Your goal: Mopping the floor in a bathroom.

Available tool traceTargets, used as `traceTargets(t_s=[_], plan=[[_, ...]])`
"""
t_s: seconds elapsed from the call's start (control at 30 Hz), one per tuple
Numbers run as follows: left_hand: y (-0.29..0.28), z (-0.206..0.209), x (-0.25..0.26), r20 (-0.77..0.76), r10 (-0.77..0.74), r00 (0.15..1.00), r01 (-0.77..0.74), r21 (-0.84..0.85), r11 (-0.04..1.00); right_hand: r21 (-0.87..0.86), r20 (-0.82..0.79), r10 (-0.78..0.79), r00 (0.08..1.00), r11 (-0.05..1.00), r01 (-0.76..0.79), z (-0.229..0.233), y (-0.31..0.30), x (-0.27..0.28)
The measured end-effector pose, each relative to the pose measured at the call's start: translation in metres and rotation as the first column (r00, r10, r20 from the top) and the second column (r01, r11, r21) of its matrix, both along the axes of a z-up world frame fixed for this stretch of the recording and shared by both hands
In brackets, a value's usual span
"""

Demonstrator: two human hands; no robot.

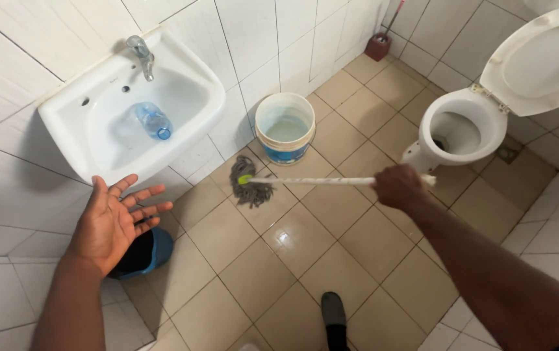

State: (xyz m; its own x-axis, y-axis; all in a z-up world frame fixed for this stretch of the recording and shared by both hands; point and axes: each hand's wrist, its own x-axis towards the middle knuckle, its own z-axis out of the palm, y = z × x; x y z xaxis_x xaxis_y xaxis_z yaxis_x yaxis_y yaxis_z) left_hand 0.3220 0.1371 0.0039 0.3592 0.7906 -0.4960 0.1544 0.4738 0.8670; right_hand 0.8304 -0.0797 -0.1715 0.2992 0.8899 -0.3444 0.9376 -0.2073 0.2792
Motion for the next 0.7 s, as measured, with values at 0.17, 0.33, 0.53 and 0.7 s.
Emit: traceTargets(t_s=[0.17,0.33,0.53,0.7], plan=[[0.019,0.005,-0.055,0.004,-0.048,0.999,0.048,0.012,0.999,0.169,-0.041,0.107,0.993,0.981,-0.099,-0.021,0.026,-0.093],[0.027,0.026,-0.149,-0.065,0.027,0.998,-0.026,0.013,1.0,0.144,-0.104,0.132,0.986,0.983,-0.116,-0.028,0.057,-0.199],[0.035,0.037,-0.256,-0.155,0.105,0.982,-0.102,0.023,0.994,0.322,-0.195,0.216,0.957,0.935,-0.145,-0.065,0.078,-0.315],[0.039,0.045,-0.267,-0.166,0.124,0.978,-0.124,0.009,0.992,0.225,-0.238,0.15,0.96,0.97,-0.096,-0.066,0.078,-0.349]])
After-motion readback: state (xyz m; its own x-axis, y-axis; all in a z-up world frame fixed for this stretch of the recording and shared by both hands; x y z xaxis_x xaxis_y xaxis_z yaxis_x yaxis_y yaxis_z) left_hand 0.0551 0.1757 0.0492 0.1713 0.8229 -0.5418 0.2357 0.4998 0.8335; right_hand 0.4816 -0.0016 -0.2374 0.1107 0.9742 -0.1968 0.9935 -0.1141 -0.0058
